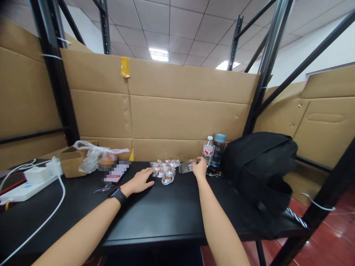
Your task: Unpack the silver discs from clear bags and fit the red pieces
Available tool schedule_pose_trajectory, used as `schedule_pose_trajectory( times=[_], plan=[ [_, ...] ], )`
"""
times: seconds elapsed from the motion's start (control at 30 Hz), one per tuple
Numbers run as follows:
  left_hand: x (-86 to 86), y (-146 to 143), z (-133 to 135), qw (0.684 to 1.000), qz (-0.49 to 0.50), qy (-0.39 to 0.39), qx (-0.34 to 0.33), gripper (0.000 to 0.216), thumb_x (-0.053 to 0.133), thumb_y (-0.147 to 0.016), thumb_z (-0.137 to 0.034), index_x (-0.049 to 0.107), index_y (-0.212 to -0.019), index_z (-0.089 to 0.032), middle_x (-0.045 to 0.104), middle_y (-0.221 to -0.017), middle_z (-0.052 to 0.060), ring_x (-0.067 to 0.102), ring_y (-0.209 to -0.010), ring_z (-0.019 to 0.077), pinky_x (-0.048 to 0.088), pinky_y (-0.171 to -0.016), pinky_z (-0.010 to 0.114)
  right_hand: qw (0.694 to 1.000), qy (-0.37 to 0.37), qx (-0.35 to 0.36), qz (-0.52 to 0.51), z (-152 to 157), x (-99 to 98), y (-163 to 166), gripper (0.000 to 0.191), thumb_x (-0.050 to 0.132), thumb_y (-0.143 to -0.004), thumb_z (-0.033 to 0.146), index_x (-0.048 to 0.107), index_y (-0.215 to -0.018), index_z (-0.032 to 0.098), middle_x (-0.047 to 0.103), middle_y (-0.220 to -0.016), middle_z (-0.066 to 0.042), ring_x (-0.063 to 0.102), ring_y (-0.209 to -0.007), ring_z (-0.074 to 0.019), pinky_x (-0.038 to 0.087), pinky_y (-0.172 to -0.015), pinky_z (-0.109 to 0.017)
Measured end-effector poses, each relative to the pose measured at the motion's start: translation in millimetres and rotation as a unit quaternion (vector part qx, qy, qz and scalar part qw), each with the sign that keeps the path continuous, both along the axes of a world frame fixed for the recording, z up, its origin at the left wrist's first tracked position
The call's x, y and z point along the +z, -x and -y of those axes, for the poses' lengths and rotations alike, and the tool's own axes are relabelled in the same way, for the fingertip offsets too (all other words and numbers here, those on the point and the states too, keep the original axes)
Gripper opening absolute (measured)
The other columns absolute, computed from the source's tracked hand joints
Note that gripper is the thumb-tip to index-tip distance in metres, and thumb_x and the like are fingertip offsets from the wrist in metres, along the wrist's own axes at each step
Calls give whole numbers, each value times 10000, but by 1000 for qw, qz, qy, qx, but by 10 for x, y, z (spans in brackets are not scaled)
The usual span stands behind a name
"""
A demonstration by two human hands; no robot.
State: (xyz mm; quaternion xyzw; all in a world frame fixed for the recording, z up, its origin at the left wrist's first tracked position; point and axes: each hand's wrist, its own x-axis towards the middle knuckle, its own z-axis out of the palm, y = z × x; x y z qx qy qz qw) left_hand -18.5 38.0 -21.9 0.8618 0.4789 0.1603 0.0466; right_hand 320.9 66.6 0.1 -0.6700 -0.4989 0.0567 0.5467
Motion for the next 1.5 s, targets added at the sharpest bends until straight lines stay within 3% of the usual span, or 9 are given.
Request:
schedule_pose_trajectory(
  times=[0.17,0.27,0.37,0.47,0.73,0.97,1.13,1.27,1.5],
  plan=[
    [-34,-126,5,999,0,-22,-30,547,407,-947,-352,430,-1493,-326,433,-1573,31,371,-1435,272,295,-1139,480,984,14,7,179,36,10,103,389,648,-733,211,612,-1119,170,590,-1167,-177,556,-1148,-335,422,-995,-443],
    [-20,-154,33,1000,-1,-31,-2,529,434,-942,-397,460,-1464,-313,517,-1498,59,382,-1395,307,283,-1114,501,961,-5,183,209,116,61,348,284,640,-781,224,653,-1063,191,638,-1107,-104,588,-1082,-264,435,-994,-399],
    [16,-159,70,998,3,-52,25,454,469,-936,-449,566,-1347,-280,622,-1361,88,426,-1316,324,276,-1082,506,889,29,396,228,214,57,595,307,736,-783,335,702,-1062,210,680,-1105,-65,622,-1018,-227,468,-942,-352],
    [60,-166,97,997,8,-71,29,338,477,-948,-438,674,-1159,-261,714,-1146,93,513,-1190,305,274,-1043,499,835,72,473,270,269,-5,750,475,854,-667,351,721,-1102,215,696,-1130,-56,627,-1057,-242,456,-975,-353],
    [165,-168,143,991,36,-111,67,389,362,-1016,-357,715,-921,-221,737,-992,105,585,-1075,260,249,-1006,466,849,130,458,228,260,-77,759,479,839,-687,391,724,-1115,207,724,-1047,-39,652,-908,-199,493,-846,-302],
    [113,-159,153,995,-4,-91,30,291,545,-934,-414,658,-1142,-246,718,-1123,108,555,-1163,304,251,-1011,487,861,82,455,211,266,-99,840,351,779,-766,312,716,-1089,190,724,-1004,-50,657,-903,-199,499,-852,-311],
    [90,-153,134,997,10,-77,22,262,473,-973,-355,692,-1072,-251,733,-1059,91,591,-1091,276,257,-1003,483,852,127,475,179,280,-102,864,397,774,-751,258,690,-1132,183,706,-973,-38,645,-766,-160,505,-709,-267],
    [143,-152,155,993,39,-103,31,325,411,-999,-334,725,-989,-250,735,-1030,78,596,-1068,256,258,-991,470,880,33,429,203,311,-63,915,423,761,-780,253,672,-1191,204,703,-1067,-60,636,-904,-193,494,-832,-309],
    [169,-232,202,981,114,-153,33,302,440,-1009,-346,731,-995,-266,748,-1053,56,598,-1073,234,274,-943,434,893,-37,390,222,318,-56,1053,99,724,-815,218,747,-910,203,733,-906,-41,634,-811,-184,477,-811,-302]
  ],
)
